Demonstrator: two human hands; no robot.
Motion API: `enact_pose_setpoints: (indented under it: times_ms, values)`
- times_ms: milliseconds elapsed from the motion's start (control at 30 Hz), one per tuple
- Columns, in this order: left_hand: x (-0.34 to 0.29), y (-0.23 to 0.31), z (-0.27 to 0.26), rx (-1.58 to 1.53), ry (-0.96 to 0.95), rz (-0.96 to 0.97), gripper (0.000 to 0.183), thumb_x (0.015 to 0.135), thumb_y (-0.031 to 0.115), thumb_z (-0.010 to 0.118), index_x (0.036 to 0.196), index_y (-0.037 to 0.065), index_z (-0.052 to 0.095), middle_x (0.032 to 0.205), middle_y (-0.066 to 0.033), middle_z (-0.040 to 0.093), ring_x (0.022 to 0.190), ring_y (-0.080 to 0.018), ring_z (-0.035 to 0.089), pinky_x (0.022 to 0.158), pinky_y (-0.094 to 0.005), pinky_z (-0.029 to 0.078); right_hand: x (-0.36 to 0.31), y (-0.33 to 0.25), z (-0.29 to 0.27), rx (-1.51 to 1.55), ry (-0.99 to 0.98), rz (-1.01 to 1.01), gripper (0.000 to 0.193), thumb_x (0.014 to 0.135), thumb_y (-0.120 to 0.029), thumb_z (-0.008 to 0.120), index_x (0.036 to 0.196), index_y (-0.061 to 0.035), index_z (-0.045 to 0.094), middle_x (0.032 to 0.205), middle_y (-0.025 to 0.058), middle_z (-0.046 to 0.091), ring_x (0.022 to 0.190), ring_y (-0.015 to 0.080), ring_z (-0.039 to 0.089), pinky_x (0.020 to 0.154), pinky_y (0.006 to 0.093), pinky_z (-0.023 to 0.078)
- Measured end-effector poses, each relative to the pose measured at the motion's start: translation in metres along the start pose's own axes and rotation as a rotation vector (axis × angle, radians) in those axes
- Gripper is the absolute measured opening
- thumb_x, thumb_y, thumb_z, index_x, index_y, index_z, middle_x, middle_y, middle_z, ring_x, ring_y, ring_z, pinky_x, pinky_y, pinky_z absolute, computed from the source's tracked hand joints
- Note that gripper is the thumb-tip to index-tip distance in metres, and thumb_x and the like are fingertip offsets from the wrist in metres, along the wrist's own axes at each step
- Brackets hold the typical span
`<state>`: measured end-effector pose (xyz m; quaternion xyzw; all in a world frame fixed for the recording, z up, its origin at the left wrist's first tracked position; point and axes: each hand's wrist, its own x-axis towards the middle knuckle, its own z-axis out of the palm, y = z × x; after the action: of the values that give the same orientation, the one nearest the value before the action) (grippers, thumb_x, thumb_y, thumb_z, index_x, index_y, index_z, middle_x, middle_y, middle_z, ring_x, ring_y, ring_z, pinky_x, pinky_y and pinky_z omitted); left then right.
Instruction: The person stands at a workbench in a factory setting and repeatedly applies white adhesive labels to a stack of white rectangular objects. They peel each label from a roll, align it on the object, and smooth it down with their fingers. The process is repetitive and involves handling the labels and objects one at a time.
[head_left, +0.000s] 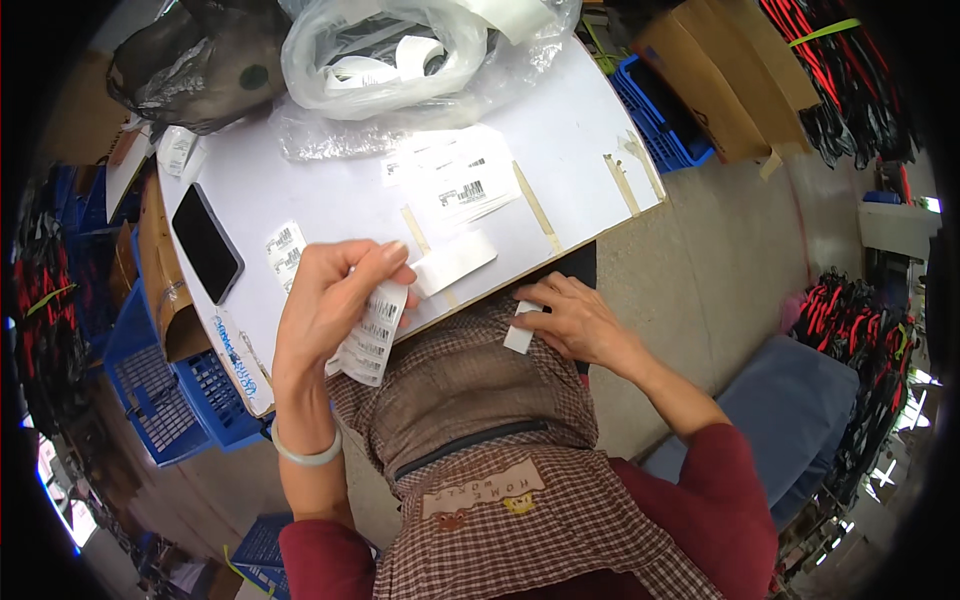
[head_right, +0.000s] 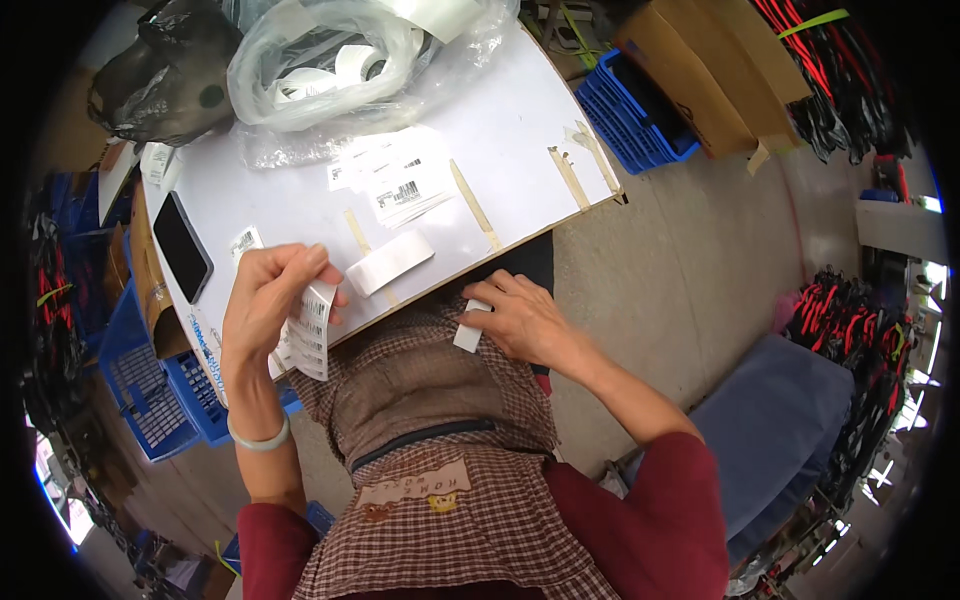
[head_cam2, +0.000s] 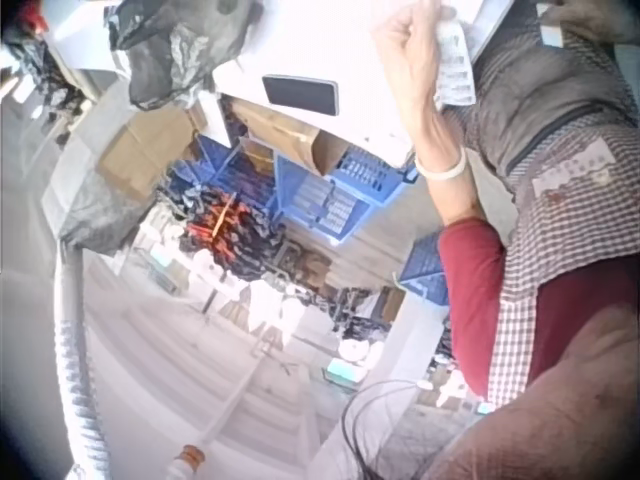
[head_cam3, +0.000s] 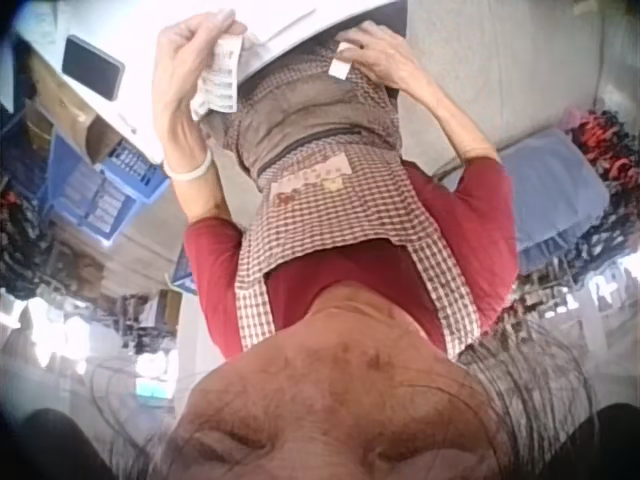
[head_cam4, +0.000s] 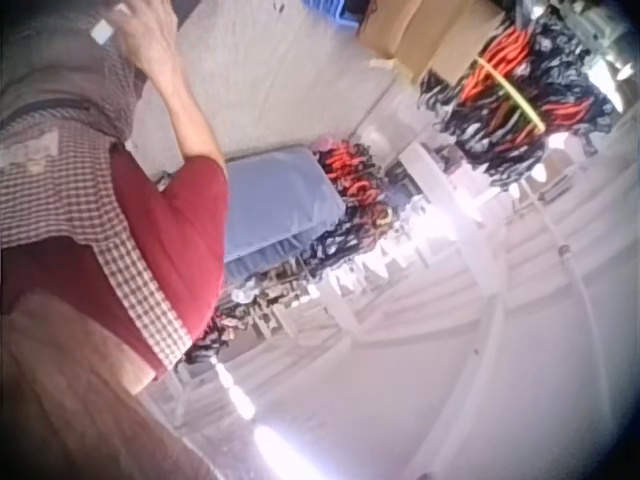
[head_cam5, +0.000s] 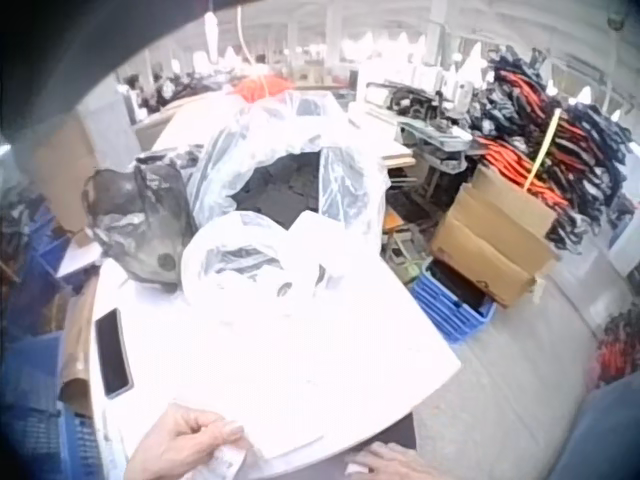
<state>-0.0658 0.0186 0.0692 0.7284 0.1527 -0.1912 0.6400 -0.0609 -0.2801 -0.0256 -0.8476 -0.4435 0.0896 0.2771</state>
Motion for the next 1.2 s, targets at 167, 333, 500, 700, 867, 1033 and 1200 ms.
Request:
enact_pose_setpoints:
  times_ms: [167,333,500,700,867,1033,1200]
  values:
    - [-0.044,-0.021,-0.011,-0.216,0.121,-0.067,0.028,0.096,0.018,0.06,0.088,-0.007,0.067,0.073,-0.0191,0.07,0.056,-0.0223,0.068,0.052,-0.0311,0.058,0.012,-0.002,-0.006,0.349,0.226,0.088,0.014,0.075,-0.003,0.076,0.089,-0.0063,0.073,0.092,0.0061,0.068,0.085,0.0236,0.063,0.072,0.0342,0.053]
    - [-0.056,-0.052,0.002,-0.383,0.163,-0.136,0.024,0.097,0.015,0.059,0.088,-0.006,0.067,0.076,-0.0196,0.07,0.059,-0.023,0.069,0.054,-0.0334,0.06,0.08,-0.041,-0.04,0.207,0.63,0.028,0.015,0.074,0.004,0.072,0.088,-0.0001,0.068,0.081,0.0096,0.064,0.075,0.0253,0.063,0.067,0.036,0.052]
    - [-0.064,-0.066,0.004,-0.539,0.196,-0.121,0.022,0.097,0.014,0.059,0.101,-0.006,0.066,0.084,-0.0197,0.071,0.065,-0.0238,0.071,0.064,-0.0332,0.062,0.101,-0.023,-0.01,-0.138,0.512,-0.215,0.022,0.071,-0.003,0.068,0.093,-0.0004,0.068,0.091,0.0083,0.06,0.079,0.0222,0.057,0.064,0.034,0.043]
    - [-0.06,-0.07,0.02,-0.717,0.16,-0.124,0.028,0.098,0.012,0.055,0.117,-0.008,0.061,0.093,-0.0212,0.071,0.078,-0.0268,0.073,0.07,-0.0354,0.062,0.083,-0.036,-0.01,-0.162,0.293,-0.143,0.03,0.076,-0.007,0.073,0.105,0.0009,0.066,0.096,0.0075,0.061,0.084,0.0219,0.057,0.076,0.0371,0.041]
    - [-0.055,-0.063,0.03,-0.736,0.088,-0.078,0.033,0.099,0.013,0.053,0.125,-0.008,0.056,0.095,-0.0205,0.071,0.08,-0.0267,0.073,0.073,-0.0359,0.062,0.083,-0.056,-0.024,0.046,0.323,-0.187,0.031,0.074,-0.011,0.077,0.103,-0.0028,0.068,0.097,0.006,0.061,0.087,0.0215,0.057,0.078,0.0371,0.04]
    - [-0.059,-0.056,0.043,-0.626,0.112,0.085,0.034,0.098,0.006,0.054,0.129,-0.008,0.051,0.101,-0.0165,0.07,0.089,-0.0167,0.069,0.076,-0.0277,0.057,0.087,-0.071,-0.014,0.337,0.257,-0.154,0.024,0.073,-0.011,0.079,0.094,-0.0061,0.069,0.094,0.0055,0.063,0.088,0.0213,0.059,0.079,0.0357,0.041]
    - [-0.074,-0.058,0.051,-0.483,0.128,0.13,0.033,0.093,-0.003,0.06,0.124,-0.008,0.052,0.101,-0.0157,0.07,0.089,-0.0127,0.068,0.072,-0.022,0.055,0.076,-0.07,-0.019,0.504,0.192,-0.033,0.021,0.073,-0.007,0.078,0.09,-0.0057,0.067,0.094,0.0065,0.064,0.091,0.0235,0.06,0.082,0.0362,0.043]
